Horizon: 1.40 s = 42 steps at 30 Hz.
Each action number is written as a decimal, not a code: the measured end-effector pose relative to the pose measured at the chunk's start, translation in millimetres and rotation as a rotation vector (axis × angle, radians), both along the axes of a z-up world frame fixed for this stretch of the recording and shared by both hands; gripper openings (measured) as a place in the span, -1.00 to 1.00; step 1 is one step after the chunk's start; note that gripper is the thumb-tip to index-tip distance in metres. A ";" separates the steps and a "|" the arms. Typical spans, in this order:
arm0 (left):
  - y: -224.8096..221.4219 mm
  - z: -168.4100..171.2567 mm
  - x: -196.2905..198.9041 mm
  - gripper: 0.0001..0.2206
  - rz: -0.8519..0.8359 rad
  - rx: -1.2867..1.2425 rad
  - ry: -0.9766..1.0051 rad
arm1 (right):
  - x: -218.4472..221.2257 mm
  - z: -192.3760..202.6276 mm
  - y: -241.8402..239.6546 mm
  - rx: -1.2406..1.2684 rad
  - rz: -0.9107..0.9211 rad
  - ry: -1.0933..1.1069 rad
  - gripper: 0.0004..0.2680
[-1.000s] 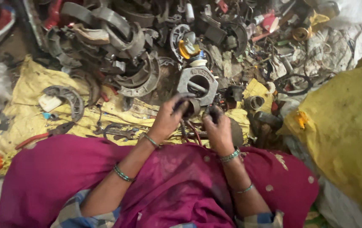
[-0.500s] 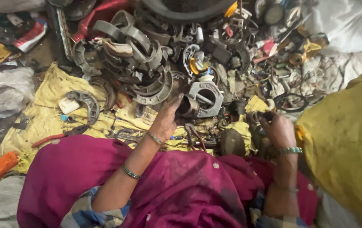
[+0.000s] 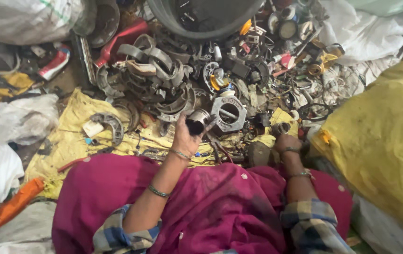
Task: The person sits on the floor and uses a pair of pliers to scrape and clean the inside of a small cylindrical metal part. The person repeatedly rotates the part and scrapes its interior surface.
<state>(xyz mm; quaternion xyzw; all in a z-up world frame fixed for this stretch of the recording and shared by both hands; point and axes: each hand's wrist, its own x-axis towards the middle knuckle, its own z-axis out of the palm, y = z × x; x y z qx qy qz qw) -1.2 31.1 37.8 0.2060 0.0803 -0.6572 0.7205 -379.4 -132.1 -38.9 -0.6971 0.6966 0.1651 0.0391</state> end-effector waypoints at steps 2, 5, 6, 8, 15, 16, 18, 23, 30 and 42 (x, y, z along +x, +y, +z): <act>4.0 2.9 -2.5 -0.71 0.018 -0.057 0.017 | 2.8 0.3 1.8 -0.026 0.001 0.028 -0.74; 8.9 7.4 -8.3 -0.72 0.003 -0.172 0.017 | 4.0 4.1 4.7 -0.067 -0.041 -0.016 -0.74; 11.7 7.6 -11.1 -0.72 -0.007 -0.209 0.016 | 3.3 7.1 7.7 -0.073 -0.054 -0.030 -0.74; 12.3 7.0 -13.4 -0.73 -0.068 -0.088 -0.023 | 0.8 18.2 12.4 -0.080 -0.078 -0.055 -0.73; 12.2 3.6 -22.5 -0.78 -0.165 -0.078 -0.097 | -5.6 106.6 37.7 -0.014 -0.220 -0.732 -0.72; 7.9 6.3 -22.8 -0.80 -0.160 -0.102 -0.102 | 0.1 122.4 35.8 0.029 -0.246 -0.978 -0.71; -0.1 13.0 -25.4 -0.82 -0.149 -0.153 -0.107 | 13.2 151.8 30.7 0.064 -0.189 -1.336 -0.70; -12.7 23.9 -30.8 -0.76 -0.103 -0.161 -0.077 | 49.2 178.6 29.2 0.400 0.030 -2.156 -0.76; -25.8 1.5 -28.0 -0.57 -0.066 -0.125 -0.291 | 102.1 129.1 53.8 0.274 -0.429 -1.590 -0.66; -20.8 -30.5 -35.9 -0.58 -0.176 0.023 -0.865 | 150.6 149.7 118.7 0.042 0.261 -1.169 -0.70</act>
